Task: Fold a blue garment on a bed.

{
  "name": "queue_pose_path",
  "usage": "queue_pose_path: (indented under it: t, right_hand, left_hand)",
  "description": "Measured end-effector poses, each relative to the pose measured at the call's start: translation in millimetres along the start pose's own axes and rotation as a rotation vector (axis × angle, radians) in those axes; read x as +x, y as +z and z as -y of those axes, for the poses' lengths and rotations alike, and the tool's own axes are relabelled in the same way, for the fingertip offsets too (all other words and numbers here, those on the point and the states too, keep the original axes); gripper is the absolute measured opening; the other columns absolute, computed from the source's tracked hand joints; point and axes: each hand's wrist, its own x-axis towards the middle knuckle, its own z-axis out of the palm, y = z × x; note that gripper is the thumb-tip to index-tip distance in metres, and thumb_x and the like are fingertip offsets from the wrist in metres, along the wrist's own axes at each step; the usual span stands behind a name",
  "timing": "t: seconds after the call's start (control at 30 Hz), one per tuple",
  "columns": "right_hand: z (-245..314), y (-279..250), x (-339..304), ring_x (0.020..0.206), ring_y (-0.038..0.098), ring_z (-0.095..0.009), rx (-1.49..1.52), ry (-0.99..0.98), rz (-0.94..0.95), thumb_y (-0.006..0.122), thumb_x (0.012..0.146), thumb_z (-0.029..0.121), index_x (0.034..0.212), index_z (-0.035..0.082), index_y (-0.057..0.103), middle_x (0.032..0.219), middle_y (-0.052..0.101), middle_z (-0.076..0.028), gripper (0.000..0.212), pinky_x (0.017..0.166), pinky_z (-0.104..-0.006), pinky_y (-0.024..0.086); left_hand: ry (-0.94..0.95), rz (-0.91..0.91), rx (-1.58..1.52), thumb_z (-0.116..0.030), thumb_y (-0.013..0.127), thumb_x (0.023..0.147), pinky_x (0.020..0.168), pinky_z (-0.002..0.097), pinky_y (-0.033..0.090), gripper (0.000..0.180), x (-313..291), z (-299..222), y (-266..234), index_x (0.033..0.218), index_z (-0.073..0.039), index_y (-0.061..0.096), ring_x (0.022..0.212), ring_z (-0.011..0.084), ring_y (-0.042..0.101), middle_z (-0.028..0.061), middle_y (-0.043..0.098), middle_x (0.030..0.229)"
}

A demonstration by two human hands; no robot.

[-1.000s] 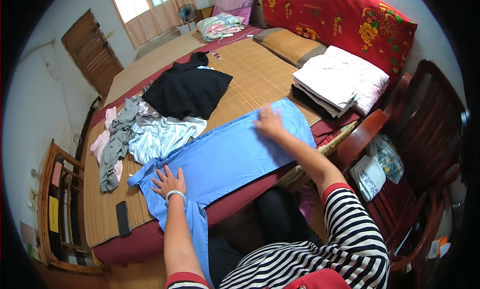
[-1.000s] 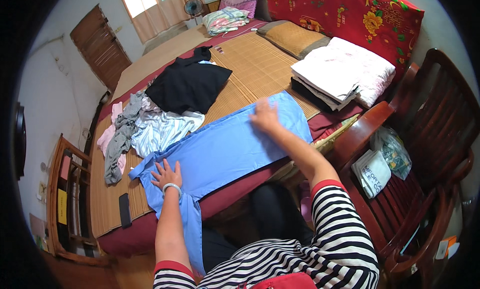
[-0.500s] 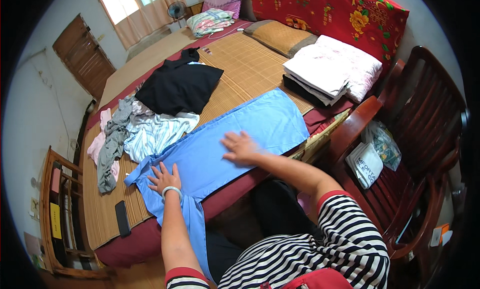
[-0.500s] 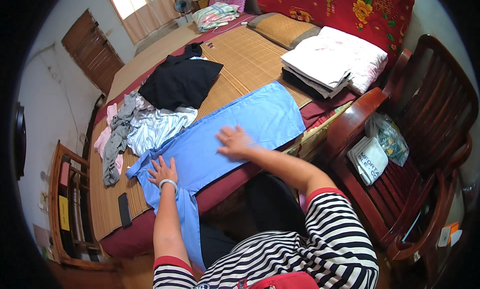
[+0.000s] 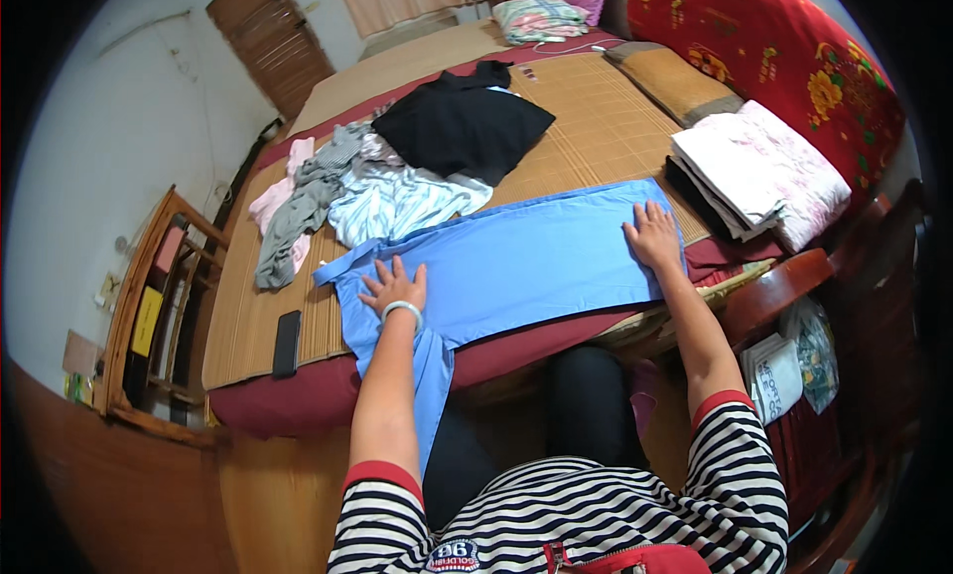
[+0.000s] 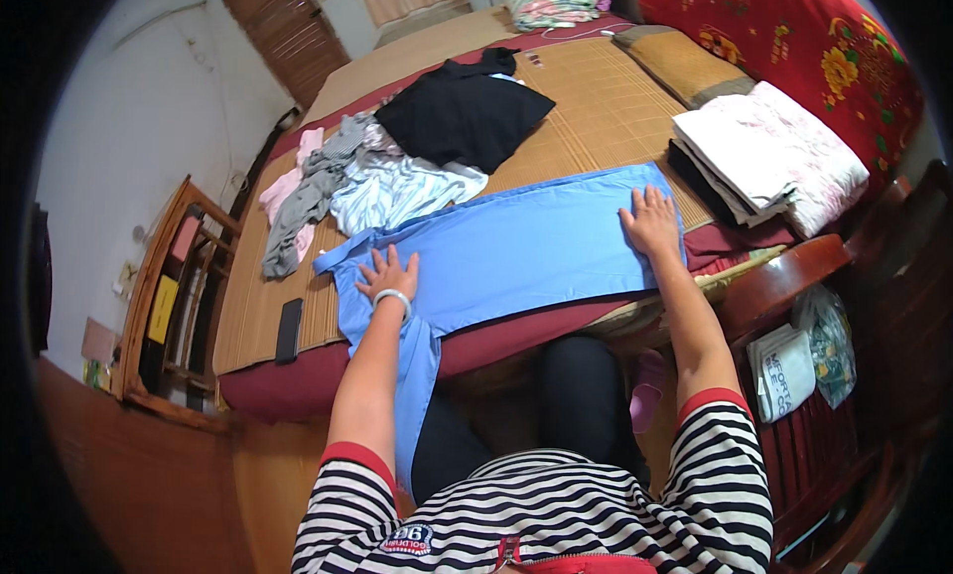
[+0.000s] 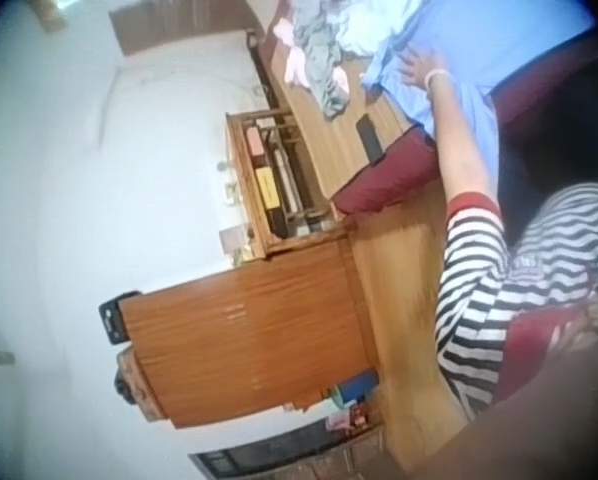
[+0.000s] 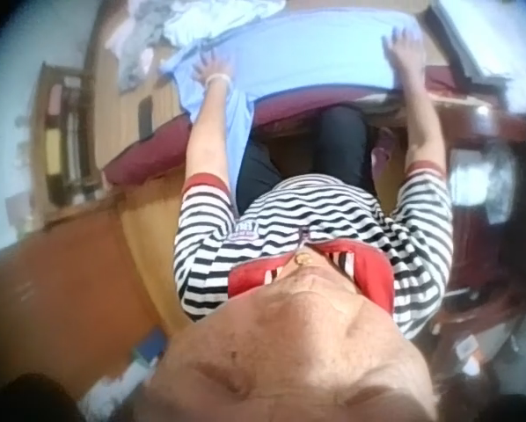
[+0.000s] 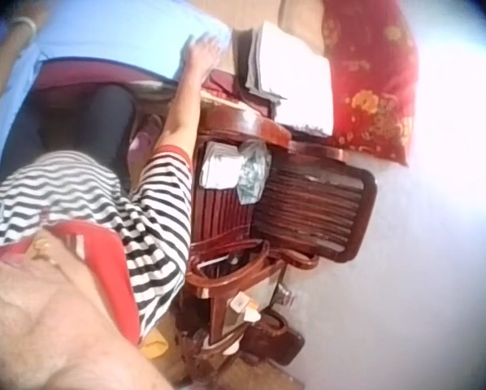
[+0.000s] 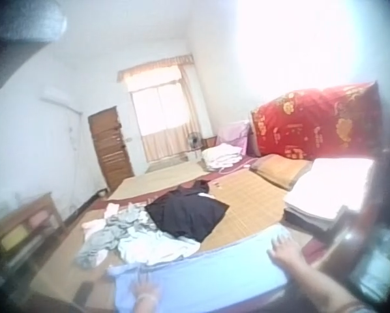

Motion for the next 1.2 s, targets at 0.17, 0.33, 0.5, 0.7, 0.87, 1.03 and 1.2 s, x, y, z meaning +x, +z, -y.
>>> queue_pose_path:
  t: [0.17,0.33,0.5,0.7,0.87,1.03,1.2]
  right_hand:
    - [3,-2,-1,0.142,0.036,-0.033,-0.01,-0.013,-0.011,0.051,0.095,0.049,0.143,0.008,0.05,0.15,0.043,-0.02,0.063,0.119,-0.0459,0.023]
    - [3,-3,-1,0.142,0.037,-0.033,-0.021,-0.003,-0.01,0.05,0.095,0.049,0.143,0.008,0.049,0.15,0.043,-0.02,0.063,0.119,-0.0457,0.023]
    - [3,-2,-1,0.141,0.037,-0.034,-0.005,-0.001,-0.019,0.051,0.094,0.048,0.142,0.008,0.05,0.15,0.043,-0.021,0.062,0.118,-0.0459,0.024]
    - [2,-2,-2,0.14,0.039,-0.034,-0.007,-0.013,-0.06,0.052,0.094,0.048,0.14,0.008,0.052,0.148,0.045,-0.021,0.061,0.117,-0.0468,0.025]
    - [2,0,-1,0.139,0.04,-0.034,-0.012,-0.023,-0.061,0.052,0.094,0.049,0.14,0.008,0.051,0.148,0.046,-0.021,0.062,0.117,-0.0472,0.026]
    - [-1,-1,-2,0.139,0.04,-0.034,-0.025,-0.019,-0.06,0.052,0.094,0.048,0.141,0.009,0.051,0.148,0.046,-0.021,0.062,0.117,-0.0471,0.026]
    - [5,0,0,0.14,0.04,-0.034,-0.023,-0.015,-0.048,0.052,0.094,0.048,0.142,0.009,0.051,0.149,0.045,-0.02,0.062,0.117,-0.0466,0.026]
  left_hand:
    - [0.0,0.136,-0.101,-0.069,0.037,0.092,0.114,0.0685,0.009,0.085,-7,-51,-5,0.159,-0.023,0.016,0.151,0.0446,0.005,0.0123,0.007,0.166]
    - [0.507,0.136,-0.042,-0.067,0.039,0.094,0.116,0.065,0.01,0.083,-74,-145,5,0.159,-0.018,0.019,0.152,0.0362,0.008,0.0123,0.012,0.166]
    - [0.672,0.12,-0.086,-0.062,0.038,0.097,0.119,0.0597,0.008,0.075,-109,-178,5,0.157,-0.018,0.026,0.153,0.032,0.01,0.0122,0.015,0.165]
    - [0.54,0.05,-0.002,-0.064,0.039,0.095,0.119,0.0588,0.011,0.078,-52,-121,3,0.157,-0.019,0.026,0.152,0.0292,0.016,0.0088,0.017,0.165]
    - [0.233,0.06,-0.037,-0.066,0.034,0.096,0.12,0.0568,0.01,0.079,5,-25,2,0.158,-0.019,0.021,0.153,0.0281,0.011,0.0066,0.011,0.166]
    - [0.187,0.037,0.007,-0.064,0.032,0.097,0.12,0.0555,0.007,0.078,19,19,3,0.159,-0.017,0.018,0.153,0.0279,0.009,0.0077,0.009,0.167]
    - [0.014,0.08,-0.027,-0.063,0.031,0.097,0.12,0.0572,0.008,0.078,12,3,-1,0.16,-0.018,0.015,0.153,0.0343,0.008,0.0098,0.008,0.167]
